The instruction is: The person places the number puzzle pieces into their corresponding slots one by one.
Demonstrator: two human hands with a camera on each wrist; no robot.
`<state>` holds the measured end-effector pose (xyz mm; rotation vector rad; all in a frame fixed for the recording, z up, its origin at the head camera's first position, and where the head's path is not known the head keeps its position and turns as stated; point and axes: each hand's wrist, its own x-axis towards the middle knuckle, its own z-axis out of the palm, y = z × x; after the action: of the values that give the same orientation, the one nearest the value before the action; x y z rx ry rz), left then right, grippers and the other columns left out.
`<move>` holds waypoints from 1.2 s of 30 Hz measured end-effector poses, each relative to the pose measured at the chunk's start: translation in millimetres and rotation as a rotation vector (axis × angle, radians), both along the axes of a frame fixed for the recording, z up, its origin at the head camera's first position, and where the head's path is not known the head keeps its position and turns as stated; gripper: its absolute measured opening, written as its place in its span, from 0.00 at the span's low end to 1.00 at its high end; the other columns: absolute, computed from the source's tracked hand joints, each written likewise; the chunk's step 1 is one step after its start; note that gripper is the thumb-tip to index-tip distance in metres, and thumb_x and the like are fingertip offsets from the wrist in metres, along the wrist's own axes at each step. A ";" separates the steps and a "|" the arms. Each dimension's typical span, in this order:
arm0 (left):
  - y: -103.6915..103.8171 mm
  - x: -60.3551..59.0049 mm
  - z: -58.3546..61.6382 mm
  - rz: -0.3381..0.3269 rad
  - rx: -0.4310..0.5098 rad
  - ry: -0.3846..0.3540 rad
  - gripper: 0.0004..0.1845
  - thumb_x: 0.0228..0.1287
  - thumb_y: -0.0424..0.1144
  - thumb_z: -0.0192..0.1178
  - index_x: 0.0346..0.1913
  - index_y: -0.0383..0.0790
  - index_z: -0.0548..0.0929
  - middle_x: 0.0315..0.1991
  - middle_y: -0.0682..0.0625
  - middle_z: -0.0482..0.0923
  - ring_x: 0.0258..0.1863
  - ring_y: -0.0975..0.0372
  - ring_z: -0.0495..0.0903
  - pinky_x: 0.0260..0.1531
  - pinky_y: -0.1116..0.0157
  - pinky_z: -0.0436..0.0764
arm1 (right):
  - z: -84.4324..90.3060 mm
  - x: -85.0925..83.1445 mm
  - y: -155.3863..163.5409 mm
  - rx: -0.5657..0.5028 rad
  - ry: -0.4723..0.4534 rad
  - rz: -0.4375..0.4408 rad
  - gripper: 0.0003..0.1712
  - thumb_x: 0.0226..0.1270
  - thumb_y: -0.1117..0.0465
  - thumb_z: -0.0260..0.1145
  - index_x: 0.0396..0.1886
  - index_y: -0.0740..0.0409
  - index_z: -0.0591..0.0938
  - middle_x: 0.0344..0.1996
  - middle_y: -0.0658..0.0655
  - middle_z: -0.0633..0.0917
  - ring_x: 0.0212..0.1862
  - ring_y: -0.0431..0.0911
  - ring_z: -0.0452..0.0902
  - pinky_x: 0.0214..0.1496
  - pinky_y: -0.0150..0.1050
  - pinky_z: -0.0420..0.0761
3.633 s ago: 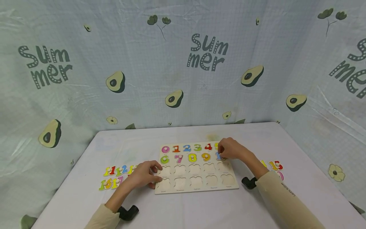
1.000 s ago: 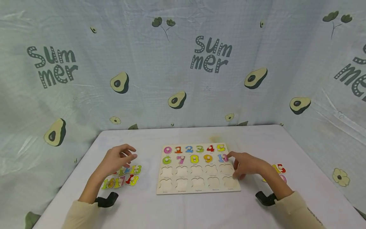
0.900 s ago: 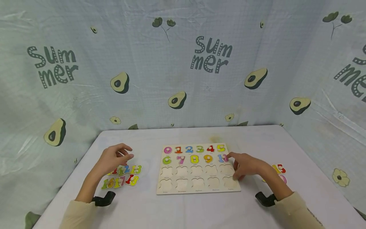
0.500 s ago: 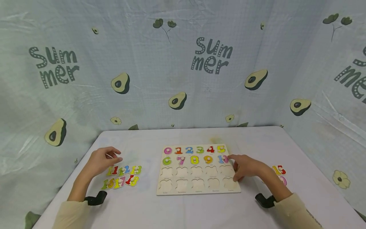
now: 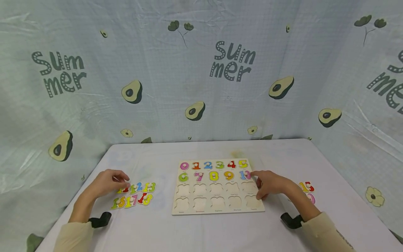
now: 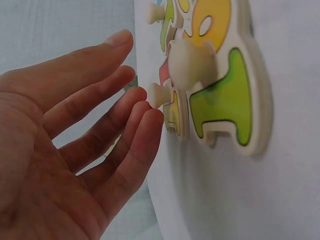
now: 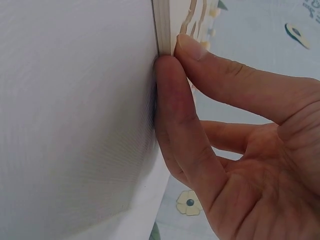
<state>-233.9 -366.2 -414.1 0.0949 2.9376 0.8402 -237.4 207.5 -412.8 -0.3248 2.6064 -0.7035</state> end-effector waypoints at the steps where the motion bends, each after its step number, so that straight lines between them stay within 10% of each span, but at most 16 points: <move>1: -1.1 -0.7 -1.5 -0.001 -0.001 -0.010 0.13 0.62 0.39 0.72 0.46 0.34 0.87 0.36 0.47 0.81 0.38 0.55 0.76 0.36 0.62 0.77 | -0.2 -0.1 0.3 -0.002 0.000 0.002 0.49 0.54 0.66 0.81 0.75 0.66 0.67 0.39 0.57 0.80 0.33 0.45 0.79 0.41 0.40 0.80; 36: -8.3 0.6 -6.8 0.071 -0.015 -0.066 0.08 0.65 0.34 0.68 0.41 0.31 0.87 0.34 0.44 0.82 0.33 0.57 0.77 0.34 0.63 0.80 | -3.0 -3.5 4.0 -0.023 -0.018 0.001 0.50 0.54 0.65 0.81 0.75 0.65 0.67 0.40 0.57 0.80 0.32 0.45 0.81 0.41 0.39 0.81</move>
<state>-233.4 -374.5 -420.9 -0.0374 2.9003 0.8143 -240.9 211.5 -415.8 -0.3254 2.5822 -0.7335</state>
